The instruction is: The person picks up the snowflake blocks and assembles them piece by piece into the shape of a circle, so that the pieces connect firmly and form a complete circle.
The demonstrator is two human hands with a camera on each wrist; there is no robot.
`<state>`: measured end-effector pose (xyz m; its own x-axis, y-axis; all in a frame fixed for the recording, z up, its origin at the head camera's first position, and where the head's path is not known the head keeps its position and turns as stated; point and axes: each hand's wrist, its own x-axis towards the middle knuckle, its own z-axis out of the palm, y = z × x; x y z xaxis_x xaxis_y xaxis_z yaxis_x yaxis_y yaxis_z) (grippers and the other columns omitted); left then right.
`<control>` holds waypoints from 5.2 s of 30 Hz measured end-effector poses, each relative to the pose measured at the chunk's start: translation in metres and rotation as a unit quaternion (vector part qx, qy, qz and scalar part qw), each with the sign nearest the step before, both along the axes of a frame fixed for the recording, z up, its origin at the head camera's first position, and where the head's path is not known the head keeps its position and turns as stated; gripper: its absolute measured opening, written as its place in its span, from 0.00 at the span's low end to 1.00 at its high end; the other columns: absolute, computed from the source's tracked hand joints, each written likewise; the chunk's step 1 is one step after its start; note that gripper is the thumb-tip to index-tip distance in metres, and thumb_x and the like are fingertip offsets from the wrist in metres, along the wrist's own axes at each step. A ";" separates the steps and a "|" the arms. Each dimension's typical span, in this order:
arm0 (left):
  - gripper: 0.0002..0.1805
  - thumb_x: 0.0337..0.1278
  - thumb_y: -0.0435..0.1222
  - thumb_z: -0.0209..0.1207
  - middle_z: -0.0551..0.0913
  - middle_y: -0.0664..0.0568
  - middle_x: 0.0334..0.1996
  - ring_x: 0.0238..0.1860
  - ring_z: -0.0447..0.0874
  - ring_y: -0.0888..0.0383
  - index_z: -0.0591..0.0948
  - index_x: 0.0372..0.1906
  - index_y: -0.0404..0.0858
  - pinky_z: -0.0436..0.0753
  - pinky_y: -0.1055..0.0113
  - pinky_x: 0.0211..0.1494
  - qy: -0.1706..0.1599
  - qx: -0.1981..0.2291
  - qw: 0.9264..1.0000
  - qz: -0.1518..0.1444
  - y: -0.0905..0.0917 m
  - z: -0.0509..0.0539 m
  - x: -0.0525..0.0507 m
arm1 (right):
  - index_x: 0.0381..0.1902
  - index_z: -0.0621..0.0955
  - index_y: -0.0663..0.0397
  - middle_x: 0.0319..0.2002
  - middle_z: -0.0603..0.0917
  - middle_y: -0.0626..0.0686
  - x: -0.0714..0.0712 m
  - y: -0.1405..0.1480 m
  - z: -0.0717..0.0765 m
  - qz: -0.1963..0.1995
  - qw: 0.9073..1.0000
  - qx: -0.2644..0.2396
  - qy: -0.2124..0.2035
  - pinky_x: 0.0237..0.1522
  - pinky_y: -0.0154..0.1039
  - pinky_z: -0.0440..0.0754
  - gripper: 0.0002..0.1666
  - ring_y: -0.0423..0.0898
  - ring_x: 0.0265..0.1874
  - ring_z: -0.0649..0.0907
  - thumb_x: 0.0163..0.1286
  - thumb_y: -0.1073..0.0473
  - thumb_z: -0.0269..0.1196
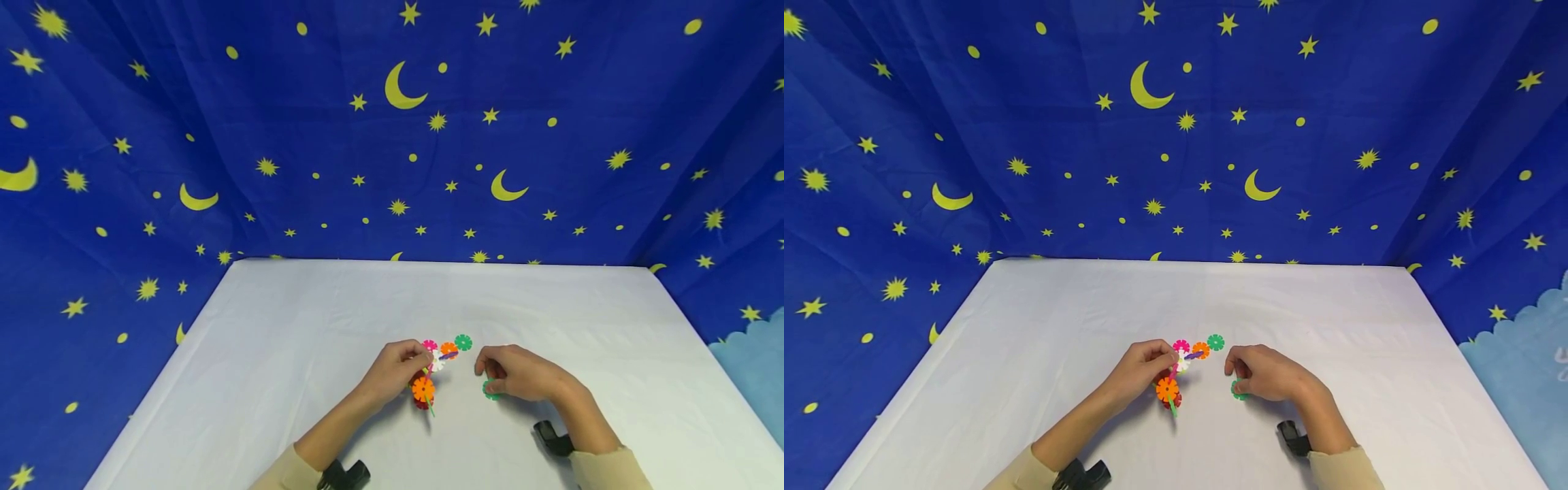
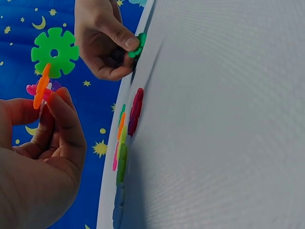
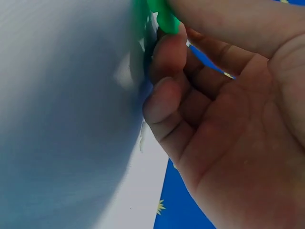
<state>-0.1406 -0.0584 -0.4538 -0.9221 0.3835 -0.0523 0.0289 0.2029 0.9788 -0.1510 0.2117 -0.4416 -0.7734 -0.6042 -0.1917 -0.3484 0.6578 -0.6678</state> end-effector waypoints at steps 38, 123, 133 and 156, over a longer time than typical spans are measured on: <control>0.08 0.66 0.41 0.57 0.80 0.53 0.26 0.26 0.72 0.59 0.81 0.34 0.42 0.74 0.67 0.31 0.005 -0.004 1.000 0.001 0.000 0.000 0.001 | 0.42 0.81 0.58 0.30 0.82 0.51 -0.001 -0.006 0.013 -0.130 0.974 -0.184 0.040 0.31 0.40 0.81 0.09 0.48 0.28 0.81 0.63 0.68 0.60; 0.08 0.64 0.40 0.59 0.80 0.54 0.26 0.27 0.76 0.60 0.82 0.34 0.40 0.76 0.69 0.29 0.040 -0.026 0.999 0.001 -0.001 0.003 0.001 | 0.45 0.81 0.64 0.29 0.81 0.68 0.015 -0.042 0.027 -0.145 0.952 -0.269 -0.028 0.22 0.40 0.76 0.09 0.70 0.26 0.77 0.69 0.68 0.60; 0.07 0.63 0.42 0.60 0.81 0.54 0.27 0.27 0.77 0.59 0.81 0.34 0.43 0.77 0.67 0.30 0.033 -0.030 0.999 -0.013 0.000 -0.001 0.000 | 0.46 0.81 0.62 0.34 0.84 0.61 0.016 -0.040 0.029 -0.139 0.952 -0.266 -0.051 0.30 0.48 0.82 0.09 0.67 0.30 0.80 0.69 0.66 0.59; 0.07 0.63 0.42 0.60 0.81 0.54 0.28 0.27 0.78 0.58 0.81 0.34 0.43 0.78 0.67 0.29 0.029 -0.039 0.999 -0.013 -0.001 0.001 0.000 | 0.45 0.83 0.54 0.35 0.83 0.45 -0.008 -0.009 -0.008 -0.218 0.957 -0.148 0.122 0.34 0.38 0.79 0.10 0.43 0.32 0.80 0.67 0.60 0.63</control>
<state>-0.1402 -0.0594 -0.4526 -0.9143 0.4040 -0.0293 0.0919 0.2774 0.9564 -0.1589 0.2031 -0.4494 -0.9641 -0.2146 0.1564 -0.2536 0.5704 -0.7812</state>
